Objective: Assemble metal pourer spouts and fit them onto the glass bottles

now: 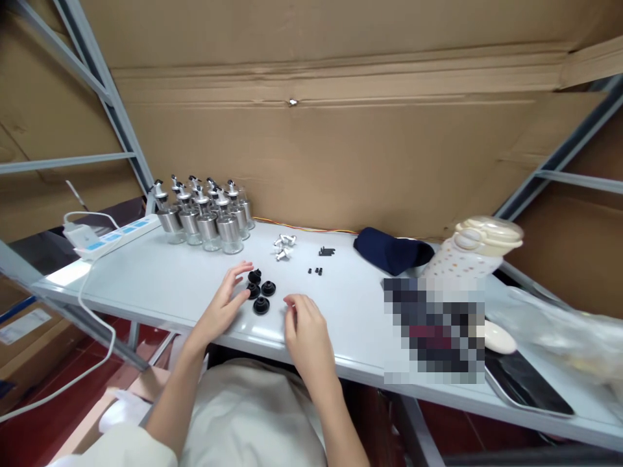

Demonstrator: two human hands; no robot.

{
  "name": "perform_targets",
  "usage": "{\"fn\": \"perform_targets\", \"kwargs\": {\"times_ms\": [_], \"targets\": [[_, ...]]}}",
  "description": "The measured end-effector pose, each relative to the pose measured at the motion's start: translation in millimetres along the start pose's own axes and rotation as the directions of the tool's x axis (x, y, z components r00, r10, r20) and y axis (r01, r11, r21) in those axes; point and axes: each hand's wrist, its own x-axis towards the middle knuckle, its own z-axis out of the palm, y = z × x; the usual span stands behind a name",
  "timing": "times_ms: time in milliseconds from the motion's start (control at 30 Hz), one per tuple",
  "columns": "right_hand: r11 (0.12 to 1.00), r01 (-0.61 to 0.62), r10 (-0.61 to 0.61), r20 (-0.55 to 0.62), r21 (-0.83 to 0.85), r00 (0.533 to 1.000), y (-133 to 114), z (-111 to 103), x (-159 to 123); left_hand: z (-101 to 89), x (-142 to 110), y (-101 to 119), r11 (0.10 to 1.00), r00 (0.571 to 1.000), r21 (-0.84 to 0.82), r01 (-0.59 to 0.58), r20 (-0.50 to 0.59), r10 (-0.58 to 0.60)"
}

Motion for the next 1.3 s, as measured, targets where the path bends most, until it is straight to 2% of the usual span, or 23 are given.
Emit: {"fn": "perform_targets", "kwargs": {"times_ms": [167, 300, 333, 400, 467, 533, 700, 833, 933, 1033, 1067, 1100, 1167, 1233, 1300], "targets": [[0.999, 0.037, -0.037, 0.001, -0.032, 0.999, -1.0, -0.2, 0.3, -0.4, 1.1, 6.0, 0.988, 0.998, 0.141, -0.055, 0.027, 0.052], [0.995, 0.073, -0.074, -0.001, -0.072, 0.997, -2.2, -1.1, 0.0, -1.0, 15.4, 12.9, 0.972, 0.995, 0.229, -0.053, -0.074, 0.072], [0.994, 0.078, -0.078, 0.002, -0.075, 0.997, -2.5, -1.4, -0.1, -2.1, 23.0, 16.5, 0.958, 0.995, 0.28, -0.067, -0.053, 0.085], [0.994, 0.085, -0.084, 0.006, -0.073, 0.996, -3.0, -1.9, -0.2, -3.7, 43.2, 25.3, 0.901, 0.989, 0.409, -0.146, 0.076, 0.126], [0.994, 0.086, -0.086, 0.005, -0.072, 0.996, -3.4, -2.1, -0.3, -1.7, 68.9, 33.3, 0.8, 0.954, 0.535, -0.273, 0.257, 0.153], [0.994, 0.082, -0.082, 0.003, -0.075, 0.997, -3.9, -2.4, -0.3, 5.3, 96.8, 36.5, 0.699, 0.908, 0.608, -0.376, 0.393, 0.146], [0.994, 0.074, -0.072, 0.02, -0.076, 0.997, -5.7, -3.5, -1.0, 27.3, 149.5, 18.1, 0.692, 0.866, 0.588, -0.419, 0.488, 0.109], [0.998, 0.046, -0.046, -0.002, -0.034, 0.999, -3.9, -3.9, -0.9, 26.4, 161.5, 6.5, 0.726, 0.872, 0.568, -0.386, 0.483, 0.086], [0.995, -0.046, 0.061, -0.179, 0.086, 0.982, 1.6, -5.5, 0.0, 16.7, 146.5, 19.4, 0.777, 0.879, 0.512, -0.365, 0.465, 0.106], [0.949, -0.143, 0.236, -0.331, 0.282, 0.914, 7.1, -8.9, 0.8, 10.3, 105.6, 41.6, 0.846, 0.895, 0.42, -0.329, 0.424, 0.138], [0.928, -0.15, 0.27, -0.338, 0.341, 0.901, 8.0, -10.2, 1.1, 10.9, 88.0, 47.6, 0.881, 0.912, 0.372, -0.294, 0.386, 0.141], [0.907, -0.144, 0.286, -0.329, 0.395, 0.9, 8.3, -11.4, 1.3, 13.6, 70.0, 52.0, 0.957, 0.95, 0.225, -0.182, 0.293, 0.112], [0.868, -0.118, 0.278, -0.276, 0.482, 0.92, 7.2, -13.8, 1.6, 25.0, 37.5, 55.5, 0.997, 0.989, -0.075, 0.003, 0.146, 0.008], [0.833, -0.117, 0.258, -0.193, 0.54, 0.947, 5.0, -15.8, 1.7, 42.1, 15.4, 53.4, 0.942, 0.987, -0.307, 0.139, 0.122, -0.106], [0.81, -0.138, 0.249, -0.122, 0.571, 0.961, 2.8, -17.4, 1.4, 59.1, 5.7, 49.3, 0.854, 0.972, -0.466, 0.23, 0.154, -0.178]]}}
